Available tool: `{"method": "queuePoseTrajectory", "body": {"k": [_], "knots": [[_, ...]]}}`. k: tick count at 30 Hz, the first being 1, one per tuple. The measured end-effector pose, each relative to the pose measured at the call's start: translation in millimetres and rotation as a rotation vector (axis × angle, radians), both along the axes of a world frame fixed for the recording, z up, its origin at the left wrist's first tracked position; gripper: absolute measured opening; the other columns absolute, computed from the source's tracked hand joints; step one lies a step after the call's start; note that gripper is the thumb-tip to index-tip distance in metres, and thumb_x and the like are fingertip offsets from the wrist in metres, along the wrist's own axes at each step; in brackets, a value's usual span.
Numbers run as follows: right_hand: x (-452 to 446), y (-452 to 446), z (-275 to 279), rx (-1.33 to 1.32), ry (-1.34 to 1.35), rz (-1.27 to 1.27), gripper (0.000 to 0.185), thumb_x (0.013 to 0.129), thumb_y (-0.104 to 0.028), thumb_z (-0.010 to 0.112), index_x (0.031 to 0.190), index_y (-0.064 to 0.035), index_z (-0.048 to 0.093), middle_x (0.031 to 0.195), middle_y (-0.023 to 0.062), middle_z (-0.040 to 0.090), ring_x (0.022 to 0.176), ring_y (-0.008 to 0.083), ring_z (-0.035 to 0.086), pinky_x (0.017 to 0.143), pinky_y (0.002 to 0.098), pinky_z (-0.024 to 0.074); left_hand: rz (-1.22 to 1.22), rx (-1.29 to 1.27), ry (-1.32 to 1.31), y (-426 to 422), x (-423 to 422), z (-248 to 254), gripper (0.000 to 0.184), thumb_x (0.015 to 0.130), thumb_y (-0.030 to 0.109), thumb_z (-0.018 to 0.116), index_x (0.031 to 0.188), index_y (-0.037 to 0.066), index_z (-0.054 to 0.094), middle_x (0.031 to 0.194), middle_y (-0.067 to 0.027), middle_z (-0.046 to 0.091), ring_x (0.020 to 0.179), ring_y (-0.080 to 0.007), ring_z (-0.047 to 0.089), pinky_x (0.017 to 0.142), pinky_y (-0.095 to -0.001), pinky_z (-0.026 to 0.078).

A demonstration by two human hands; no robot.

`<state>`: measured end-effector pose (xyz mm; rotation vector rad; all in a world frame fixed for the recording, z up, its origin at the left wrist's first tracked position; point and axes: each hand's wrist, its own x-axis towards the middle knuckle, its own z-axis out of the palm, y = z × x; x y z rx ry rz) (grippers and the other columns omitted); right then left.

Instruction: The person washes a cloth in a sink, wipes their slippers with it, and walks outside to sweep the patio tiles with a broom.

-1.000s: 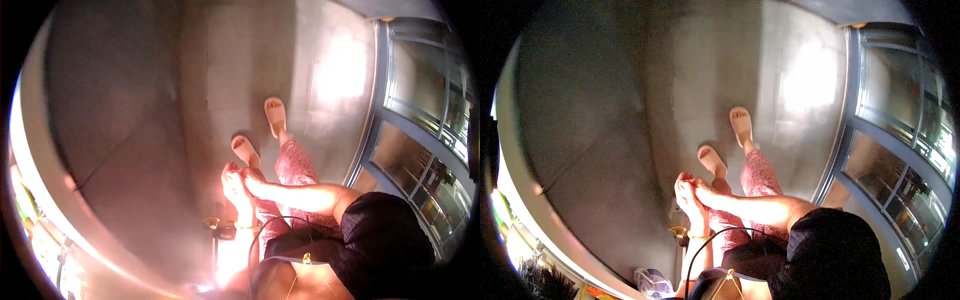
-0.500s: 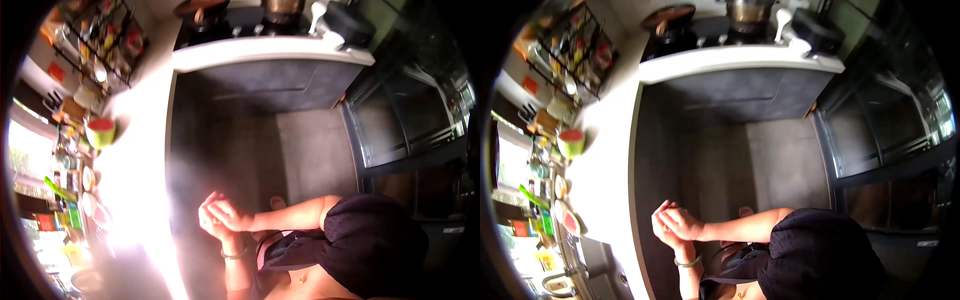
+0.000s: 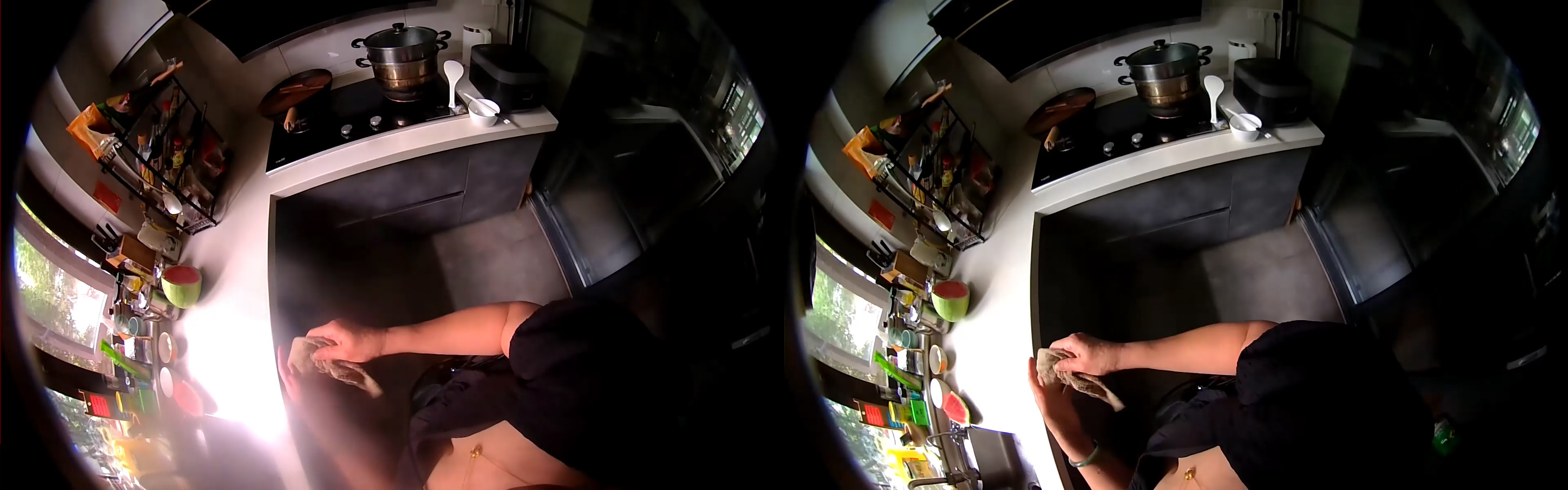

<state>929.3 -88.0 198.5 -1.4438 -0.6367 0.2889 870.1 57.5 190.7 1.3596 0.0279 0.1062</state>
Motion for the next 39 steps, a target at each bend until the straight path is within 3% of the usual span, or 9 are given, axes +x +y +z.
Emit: {"method": "queuePoseTrajectory", "body": {"k": [1, 7, 11, 14, 15, 18, 22, 31, 39], "knots": [[0.1, 1.2, 0.1, 0.004, -0.001, 0.001, 0.015, 0.079, -0.01, 0.056, 0.087, 0.0025, 0.055, 0.075, 0.0101, 0.061, 0.068, 0.0167, 0.057, 0.063, 0.0291, 0.0445, 0.023, 0.374, 0.034, 6.5, -4.9, -2.1, 0.061, 0.089, 0.043, 0.039, 0.134, 0.005, 0.023, 0.128, -0.0154, 0.037, 0.111, -0.0275, 0.044, 0.092, -0.0386, 0.036], [-17.8, 26.3, -5.5, -0.176, -0.09, 0.04, 0.036, 0.087, -0.03, 0.05, 0.072, 0.0018, 0.058, 0.069, 0.0116, 0.063, 0.058, 0.0214, 0.06, 0.056, 0.0304, 0.0445, -0.095, -0.273, 0.13, -1.9, -38.7, -18.3, 0.043, 0.092, 0.021, 0.042, 0.128, -0.001, 0.032, 0.114, -0.0108, 0.05, 0.102, -0.017, 0.05, 0.086, -0.0275, 0.039], [-15.9, 33.5, -4.6, -0.18, 0.529, 0.145, 0.043, 0.087, -0.04, 0.048, 0.077, 0.0003, 0.06, 0.075, 0.0058, 0.064, 0.075, 0.0128, 0.059, 0.066, 0.0263, 0.0454, -0.098, -0.081, 0.049, 7.6, -37.8, -10.4, 0.036, 0.092, 0.019, 0.042, 0.121, -0.002, 0.041, 0.109, -0.0091, 0.053, 0.097, -0.0149, 0.052, 0.083, -0.0246, 0.04], [-28.1, 60.0, -6.1, 0.01, 0.362, 0.109, 0.036, 0.074, -0.03, 0.068, 0.09, 0.0011, 0.058, 0.084, 0.0069, 0.058, 0.081, 0.0127, 0.054, 0.071, 0.0249, 0.0453, 0.108, 0.455, -0.103, 44.0, -35.4, 1.1, 0.028, 0.091, 0.016, 0.042, 0.107, -0.004, 0.052, 0.1, -0.0095, 0.058, 0.088, -0.0151, 0.055, 0.078, -0.0239, 0.043], [-34.8, 75.4, -9.1, 0.062, 0.365, 0.122, 0.036, 0.071, -0.024, 0.071, 0.092, 0.0012, 0.057, 0.086, 0.0077, 0.058, 0.084, 0.0135, 0.054, 0.072, 0.0251, 0.0452, 0.106, 0.108, 0.1, 60.1, -41.9, 13.5, 0.029, 0.091, 0.016, 0.043, 0.107, -0.005, 0.053, 0.096, -0.0101, 0.059, 0.085, -0.0157, 0.056, 0.074, -0.0249, 0.045], [-34.2, 119.6, -4.1, -0.106, 0.398, 0.415, 0.038, 0.069, -0.015, 0.071, 0.1, 0.0008, 0.056, 0.087, 0.0055, 0.059, 0.08, 0.0113, 0.054, 0.07, 0.0249, 0.0454, 0.206, 1.253, -0.486, 122.8, -54.8, 35.9, 0.029, 0.09, 0.019, 0.045, 0.105, -0.004, 0.055, 0.094, -0.0085, 0.058, 0.083, -0.0142, 0.055, 0.075, -0.0256, 0.045], [-29.9, 180.9, -17.1, -0.328, 0.261, 0.564, 0.026, 0.074, -0.011, 0.065, 0.096, 0.0015, 0.06, 0.084, 0.0008, 0.061, 0.077, 0.0065, 0.053, 0.069, 0.0234, 0.0451, 0.314, 0.159, 0.005, 209.9, -78.0, 29.4, 0.015, 0.083, 0.004, 0.046, 0.093, -0.004, 0.055, 0.083, -0.0067, 0.057, 0.077, -0.0139, 0.055, 0.069, -0.0275, 0.046], [-32.4, 293.8, 9.4, -0.298, 0.501, 0.785, 0.032, 0.076, -0.011, 0.063, 0.104, -0.0034, 0.05, 0.069, 0.0001, 0.053, 0.051, 0.0033, 0.045, 0.042, 0.0165, 0.0341, 0.479, -0.208, -0.002, 342.2, -161.6, 12.9, 0.018, 0.087, 0.014, 0.05, 0.094, -0.001, 0.058, 0.084, -0.004, 0.062, 0.074, -0.0089, 0.058, 0.068, -0.022, 0.046], [-28.5, 446.3, 65.2, -0.042, 0.136, 0.902, 0.037, 0.073, -0.009, 0.066, 0.106, -0.0042, 0.05, 0.083, 0.0043, 0.056, 0.069, 0.0106, 0.053, 0.062, 0.0211, 0.0465, 0.606, -0.099, -0.114, 470.2, -220.0, 97.0, 0.018, 0.083, 0.008, 0.051, 0.094, -0.005, 0.057, 0.087, -0.011, 0.063, 0.078, -0.0181, 0.062, 0.074, -0.0277, 0.05]]}}
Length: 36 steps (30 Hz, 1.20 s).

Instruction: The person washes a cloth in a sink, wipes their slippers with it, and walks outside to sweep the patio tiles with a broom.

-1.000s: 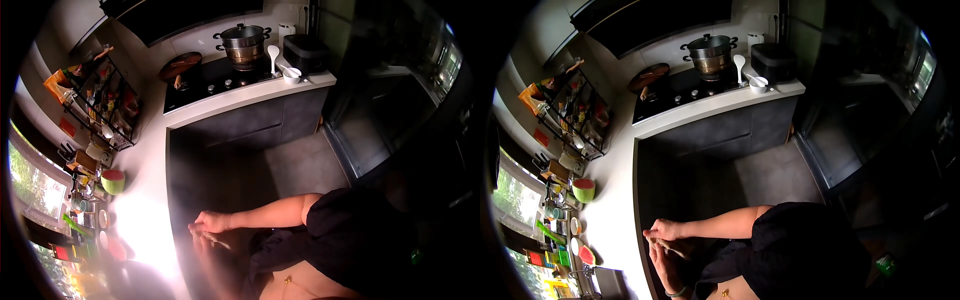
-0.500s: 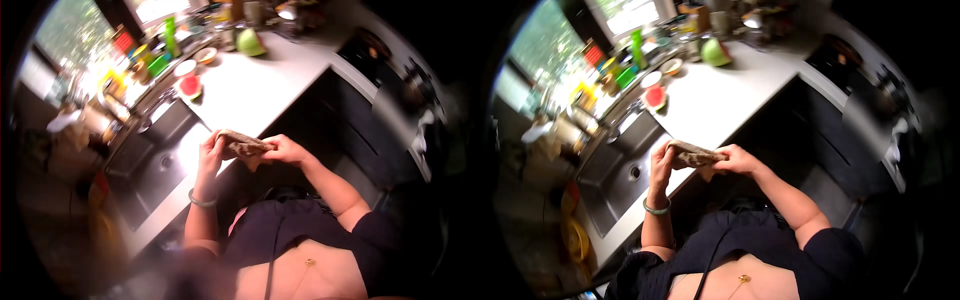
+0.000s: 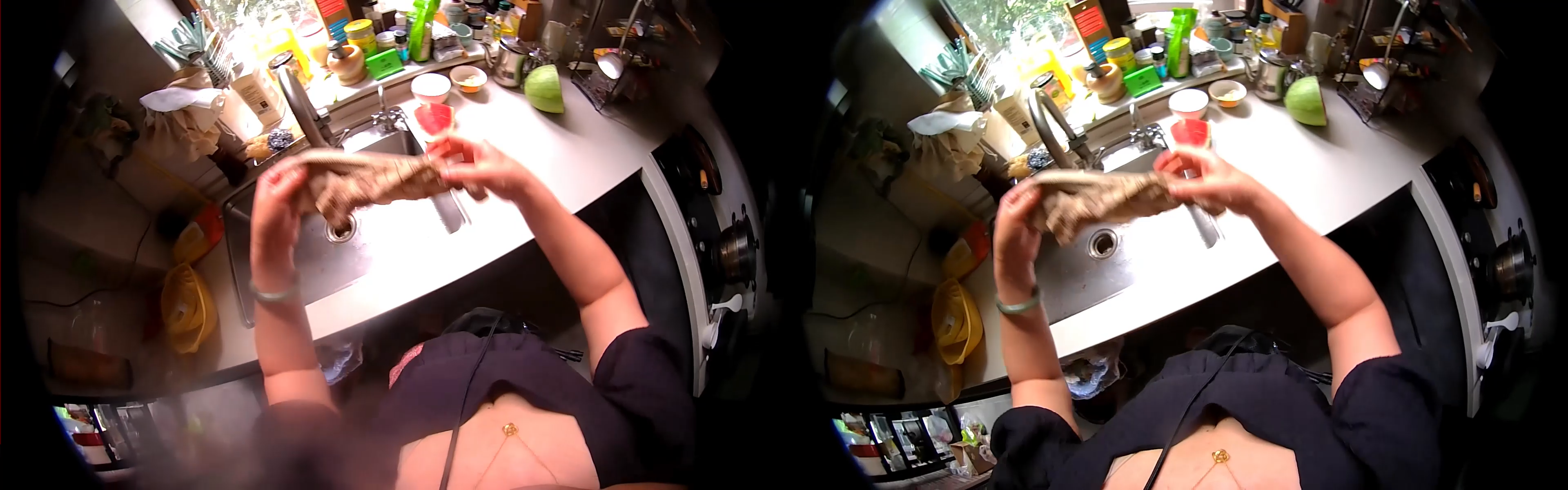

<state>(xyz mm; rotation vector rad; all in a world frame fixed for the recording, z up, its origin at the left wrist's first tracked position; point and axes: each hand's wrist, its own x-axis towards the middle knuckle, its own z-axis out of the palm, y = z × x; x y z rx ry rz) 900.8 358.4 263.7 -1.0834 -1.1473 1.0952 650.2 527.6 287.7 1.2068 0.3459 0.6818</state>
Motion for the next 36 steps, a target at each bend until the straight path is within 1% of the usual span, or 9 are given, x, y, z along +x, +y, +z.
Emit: {"method": "queuePoseTrajectory", "body": {"k": [8, 9, 10, 14, 19, 24, 28, 32, 36], "knots": [[-3.4, 202.1, 108.3, 0.156, -0.318, -0.166, 0.037, 0.075, -0.026, 0.064, 0.104, -0.0031, 0.055, 0.083, 0.0091, 0.058, 0.074, 0.0108, 0.055, 0.065, 0.0249, 0.0454, 0.292, 0.092, 0.16, 162.6, 2.7, 88.7, 0.043, 0.082, 0.031, 0.054, 0.112, 0.0, 0.05, 0.102, -0.0093, 0.059, 0.09, -0.0172, 0.059, 0.075, -0.0291, 0.048], [7.4, 228.6, 86.5, 0.103, -0.669, -0.344, 0.041, 0.074, -0.031, 0.064, 0.103, -0.0042, 0.055, 0.084, 0.0115, 0.058, 0.077, 0.0155, 0.056, 0.069, 0.0279, 0.0458, 0.332, 0.176, 0.004, 170.0, -2.5, 59.2, 0.051, 0.075, 0.032, 0.063, 0.115, 0.002, 0.049, 0.102, -0.0085, 0.059, 0.094, -0.0159, 0.057, 0.081, -0.031, 0.045], [17.9, 249.0, 68.0, 0.047, -1.022, -0.525, 0.045, 0.073, -0.037, 0.065, 0.103, -0.0053, 0.056, 0.084, 0.014, 0.059, 0.08, 0.0202, 0.057, 0.073, 0.031, 0.0461, 0.423, 0.439, 0.451, 187.0, 6.2, 57.1, 0.057, 0.073, 0.028, 0.067, 0.119, 0.0, 0.046, 0.112, -0.0136, 0.053, 0.105, -0.0201, 0.05, 0.09, -0.0348, 0.038], [4.0, 207.3, -9.8, 0.024, -0.975, -0.507, 0.038, 0.065, -0.021, 0.067, 0.099, -0.0077, 0.056, 0.102, 0.017, 0.053, 0.098, 0.0295, 0.052, 0.086, 0.0355, 0.0424, 0.859, 1.034, 0.363, 163.4, 24.2, 21.6, 0.06, 0.078, 0.023, 0.062, 0.125, -0.005, 0.036, 0.128, -0.0222, 0.034, 0.119, -0.0325, 0.034, 0.098, -0.0371, 0.029], [-12.0, 120.3, -100.8, 0.041, -0.82, -0.483, 0.033, 0.062, -0.004, 0.06, 0.095, -0.0093, 0.056, 0.088, 0.0148, 0.051, 0.077, 0.0289, 0.054, 0.074, 0.0363, 0.0449, 0.306, 0.787, 0.262, 154.7, 61.8, -14.8, 0.054, 0.082, 0.024, 0.058, 0.126, -0.001, 0.038, 0.126, -0.02, 0.042, 0.115, -0.0314, 0.043, 0.097, -0.0335, 0.032], [11.0, -9.7, -123.7, -0.14, -0.71, -0.624, 0.029, 0.068, 0.001, 0.055, 0.096, -0.0067, 0.059, 0.091, 0.011, 0.053, 0.069, 0.0177, 0.059, 0.062, 0.0263, 0.0485, 0.845, 1.271, 0.085, 103.2, 50.9, 15.9, 0.033, 0.086, 0.012, 0.048, 0.113, -0.008, 0.048, 0.115, -0.0203, 0.05, 0.105, -0.029, 0.049, 0.094, -0.0346, 0.035], [37.6, -134.7, -141.6, -0.613, -0.814, -0.669, 0.016, 0.07, -0.016, 0.06, 0.081, -0.0042, 0.062, 0.081, 0.012, 0.062, 0.075, 0.0244, 0.06, 0.068, 0.033, 0.0473, 0.503, 0.917, -0.265, 43.8, 46.8, -25.2, 0.034, 0.093, 0.018, 0.034, 0.104, -0.008, 0.053, 0.101, -0.0151, 0.055, 0.089, -0.0231, 0.055, 0.085, -0.0328, 0.042], [29.0, -251.5, -175.8, -0.797, -0.935, -0.884, 0.012, 0.069, -0.012, 0.054, 0.062, -0.0033, 0.058, 0.078, 0.0129, 0.058, 0.076, 0.0308, 0.057, 0.067, 0.0379, 0.0462, 0.084, 0.585, -0.088, -40.0, 75.1, -87.7, 0.037, 0.094, 0.021, 0.03, 0.102, -0.006, 0.054, 0.099, -0.0142, 0.055, 0.087, -0.0233, 0.057, 0.081, -0.0312, 0.045], [-13.4, -382.2, -205.6, -1.072, -0.864, -0.944, 0.015, 0.077, -0.011, 0.05, 0.072, -0.0001, 0.059, 0.083, 0.0168, 0.056, 0.081, 0.0354, 0.057, 0.07, 0.0442, 0.0469, -0.176, 0.253, 0.033, -146.3, 105.5, -129.9, 0.034, 0.094, 0.018, 0.031, 0.101, -0.006, 0.054, 0.101, -0.0142, 0.055, 0.087, -0.0232, 0.058, 0.08, -0.0314, 0.045]]}}
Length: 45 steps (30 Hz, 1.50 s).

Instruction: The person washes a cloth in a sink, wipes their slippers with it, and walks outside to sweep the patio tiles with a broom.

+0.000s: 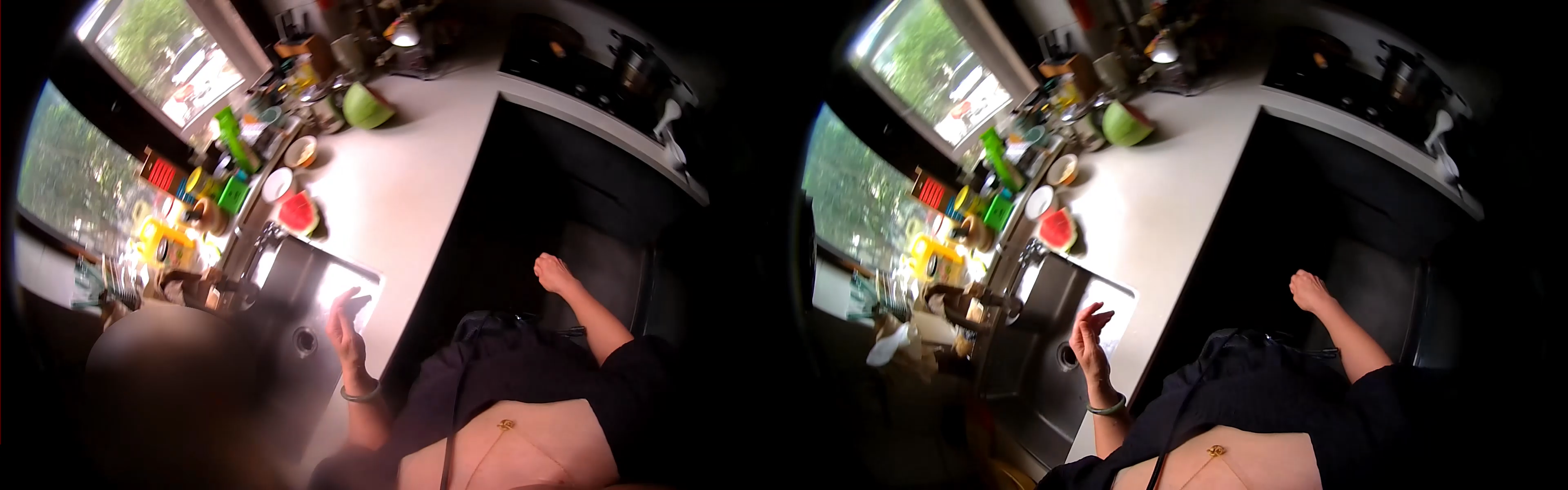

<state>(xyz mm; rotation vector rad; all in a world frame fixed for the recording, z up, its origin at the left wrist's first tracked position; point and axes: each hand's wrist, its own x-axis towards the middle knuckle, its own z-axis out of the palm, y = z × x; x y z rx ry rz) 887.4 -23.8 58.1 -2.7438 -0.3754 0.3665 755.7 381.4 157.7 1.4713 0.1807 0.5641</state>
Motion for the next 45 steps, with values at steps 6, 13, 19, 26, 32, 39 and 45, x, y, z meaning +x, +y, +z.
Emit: {"method": "queuePoseTrajectory", "body": {"k": [6, 13, 19, 26, 32, 39, 45], "knots": [[-68.0, -180.2, -70.0, -0.227, -0.044, -0.048, 0.02, 0.078, -0.014, 0.046, 0.07, -0.0007, 0.058, 0.075, 0.0163, 0.058, 0.079, 0.0324, 0.056, 0.07, 0.0422, 0.0468, -0.302, 0.228, 0.04, -106.2, 60.3, 24.8, 0.025, 0.088, 0.007, 0.037, 0.083, -0.005, 0.058, 0.081, -0.012, 0.059, 0.077, -0.0208, 0.056, 0.075, -0.03, 0.043], [-202.4, -319.0, -199.8, -0.05, 0.112, -0.606, 0.033, 0.086, -0.031, 0.043, 0.072, -0.0082, 0.062, 0.075, 0.0146, 0.061, 0.069, 0.0347, 0.057, 0.063, 0.0434, 0.0461, -0.701, -0.033, 0.169, -263.1, 134.2, 10.5, 0.031, 0.093, 0.023, 0.04, 0.077, -0.001, 0.052, 0.075, -0.0094, 0.055, 0.071, -0.0176, 0.054, 0.076, -0.0332, 0.045], [-335.6, -296.0, -214.5, 0.494, 0.687, -1.347, 0.039, 0.082, -0.044, 0.047, 0.083, -0.0062, 0.059, 0.068, 0.014, 0.056, 0.065, 0.0343, 0.054, 0.062, 0.0407, 0.0455, -1.321, 0.138, 0.179, -390.8, 176.1, 24.0, 0.02, 0.085, 0.014, 0.049, 0.084, -0.003, 0.059, 0.081, -0.0103, 0.058, 0.08, -0.0174, 0.056, 0.073, -0.0283, 0.044], [-422.0, -133.0, -190.5, 0.578, 0.731, -1.762, 0.039, 0.081, -0.043, 0.048, 0.083, -0.006, 0.06, 0.07, 0.016, 0.057, 0.068, 0.0354, 0.055, 0.062, 0.0418, 0.0453, -1.716, 0.135, 0.317, -511.0, 243.6, -70.7, 0.042, 0.069, -0.014, 0.06, 0.109, -0.003, 0.055, 0.067, 0.0002, 0.054, 0.065, -0.0094, 0.054, 0.07, -0.029, 0.05], [-436.6, -30.6, -179.7, 0.748, 0.587, -2.16, 0.039, 0.08, -0.043, 0.049, 0.082, -0.0059, 0.06, 0.073, 0.0177, 0.058, 0.071, 0.0363, 0.055, 0.063, 0.0428, 0.0451, -2.166, 0.257, 0.24, -638.6, 199.4, -54.7, 0.037, 0.078, -0.004, 0.055, 0.114, 0.0, 0.052, 0.064, -0.0002, 0.051, 0.061, -0.0088, 0.052, 0.06, -0.0247, 0.048], [-483.4, 55.3, -197.5, 0.888, 0.45, -2.44, 0.038, 0.079, -0.042, 0.049, 0.082, -0.0057, 0.061, 0.076, 0.0197, 0.058, 0.073, 0.0374, 0.055, 0.064, 0.044, 0.0448, -2.51, 0.325, -0.23, -731.0, -10.0, -14.1, 0.057, 0.075, -0.003, 0.057, 0.128, 0.002, 0.036, 0.078, -0.0051, 0.057, 0.066, -0.0077, 0.051, 0.059, -0.0189, 0.04], [-621.5, 68.6, -210.0, 0.639, 0.336, -2.591, 0.038, 0.078, -0.042, 0.05, 0.081, -0.0056, 0.062, 0.078, 0.0214, 0.059, 0.076, 0.0383, 0.056, 0.064, 0.045, 0.0446, -2.882, 0.378, 0.104, -747.9, -204.3, -40.5, 0.053, 0.077, -0.002, 0.057, 0.126, 0.001, 0.036, 0.108, -0.0107, 0.051, 0.088, -0.0158, 0.057, 0.075, -0.024, 0.045]]}}
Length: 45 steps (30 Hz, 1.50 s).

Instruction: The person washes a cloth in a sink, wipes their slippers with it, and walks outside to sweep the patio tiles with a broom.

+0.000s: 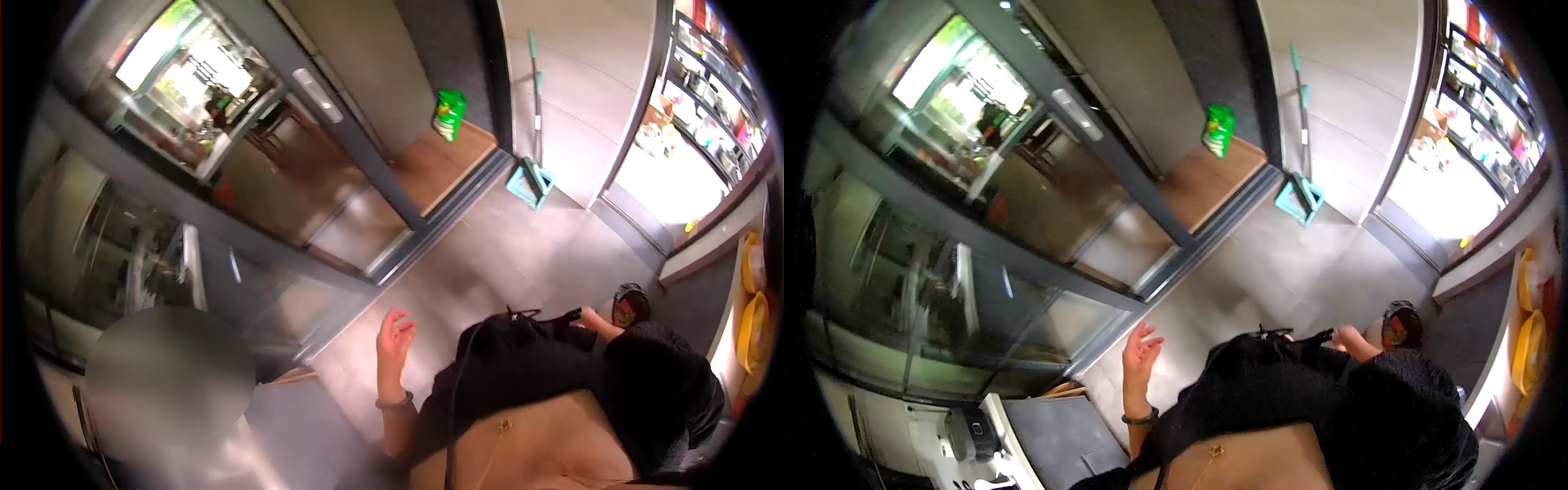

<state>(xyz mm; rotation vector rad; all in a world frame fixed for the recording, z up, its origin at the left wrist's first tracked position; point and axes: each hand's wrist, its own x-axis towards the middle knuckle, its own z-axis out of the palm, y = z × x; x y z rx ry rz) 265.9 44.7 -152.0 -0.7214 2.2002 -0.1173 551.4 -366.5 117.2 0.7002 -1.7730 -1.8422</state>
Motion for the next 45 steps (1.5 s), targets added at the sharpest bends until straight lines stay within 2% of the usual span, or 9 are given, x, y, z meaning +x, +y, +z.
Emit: {"method": "queuePoseTrajectory", "body": {"k": [2, 11, 20, 27, 30, 31, 32, 35, 45], "knots": [[-76.5, -23.8, -32.6, 0.097, 0.067, -0.049, 0.037, 0.072, -0.041, 0.058, 0.082, -0.0055, 0.053, 0.072, 0.0171, 0.057, 0.072, 0.0371, 0.054, 0.064, 0.0424, 0.044, -0.072, 0.005, -0.078, -7.8, -56.4, 1.7, 0.04, 0.079, -0.003, 0.056, 0.117, -0.001, 0.045, 0.106, -0.0099, 0.053, 0.091, -0.0153, 0.056, 0.076, -0.0241, 0.045], [-253.7, -216.3, 125.8, -0.473, 0.402, -0.046, 0.037, 0.076, -0.036, 0.059, 0.098, -0.0069, 0.059, 0.088, 0.0132, 0.062, 0.085, 0.0308, 0.058, 0.074, 0.0384, 0.0458, -0.12, -0.318, -0.123, -86.5, -247.7, 10.9, 0.009, 0.078, -0.002, 0.053, 0.079, 0.001, 0.061, 0.094, -0.0103, 0.061, 0.081, -0.0177, 0.057, 0.071, -0.0268, 0.045], [-417.2, -380.4, 148.9, -0.349, -0.019, 0.099, 0.033, 0.079, -0.03, 0.059, 0.1, -0.0044, 0.059, 0.088, 0.0129, 0.063, 0.083, 0.0238, 0.061, 0.074, 0.0332, 0.0481, -0.049, -0.083, -0.213, -244.1, -412.1, -45.7, 0.012, 0.078, 0.007, 0.059, 0.088, 0.002, 0.061, 0.094, -0.0078, 0.06, 0.085, -0.0157, 0.057, 0.074, -0.0272, 0.045], [-554.6, -556.6, 282.2, -0.869, -0.06, 0.077, 0.023, 0.081, -0.013, 0.057, 0.102, -0.0043, 0.059, 0.093, 0.0108, 0.063, 0.084, 0.0184, 0.061, 0.072, 0.0317, 0.0484, -0.145, -0.419, 0.065, -351.4, -626.7, 53.8, 0.035, 0.078, 0.01, 0.063, 0.11, 0.001, 0.051, 0.118, -0.0103, 0.048, 0.104, -0.021, 0.051, 0.087, -0.0342, 0.041], [-576.5, -658.9, 357.4, -1.042, -0.83, 0.196, 0.027, 0.084, -0.015, 0.053, 0.108, -0.0033, 0.055, 0.1, 0.0073, 0.06, 0.089, 0.0162, 0.056, 0.077, 0.0293, 0.0454, -0.119, -0.435, 0.198, -406.5, -700.9, 52.8, 0.036, 0.082, 0.022, 0.058, 0.11, 0.0, 0.051, 0.121, -0.0094, 0.046, 0.103, -0.0213, 0.05, 0.091, -0.0324, 0.037], [-578.5, -691.5, 371.9, -1.062, -1.247, 0.169, 0.027, 0.084, -0.019, 0.056, 0.105, -0.0034, 0.057, 0.098, 0.0068, 0.06, 0.085, 0.0156, 0.057, 0.074, 0.0268, 0.0454, -0.122, -0.028, 0.375, -410.1, -728.0, 68.3, 0.038, 0.084, 0.03, 0.052, 0.106, 0.0, 0.053, 0.117, -0.0092, 0.048, 0.1, -0.0206, 0.05, 0.09, -0.0306, 0.035], [-585.5, -724.6, 368.3, -1.057, -1.26, 0.21, 0.027, 0.084, -0.019, 0.056, 0.105, -0.0034, 0.057, 0.098, 0.0068, 0.06, 0.085, 0.0156, 0.057, 0.074, 0.0268, 0.0454, -0.125, 0.395, 0.555, -417.2, -749.1, 81.0, 0.043, 0.086, 0.038, 0.047, 0.102, -0.001, 0.055, 0.113, -0.0091, 0.05, 0.097, -0.0198, 0.051, 0.09, -0.0289, 0.034], [-615.1, -808.6, 354.2, -0.972, -1.194, 0.132, 0.017, 0.081, -0.022, 0.055, 0.087, -0.0066, 0.062, 0.08, 0.0028, 0.059, 0.075, 0.0177, 0.053, 0.062, 0.0275, 0.0422, -0.353, 0.062, 0.444, -471.6, -792.5, 115.2, 0.049, 0.087, 0.044, 0.037, 0.095, 0.0, 0.057, 0.101, -0.0091, 0.054, 0.092, -0.0177, 0.051, 0.084, -0.0269, 0.038], [-596.5, -1052.4, 421.4, -1.71, -0.697, 0.846, 0.018, 0.077, -0.024, 0.058, 0.078, -0.0066, 0.061, 0.075, 0.005, 0.057, 0.068, 0.0213, 0.053, 0.057, 0.0305, 0.0418, 0.472, -0.22, 0.684, -634.5, -808.1, 146.8, 0.055, 0.087, 0.045, 0.029, 0.089, -0.005, 0.054, 0.091, -0.0192, 0.055, 0.085, -0.0264, 0.052, 0.078, -0.0354, 0.042]]}}
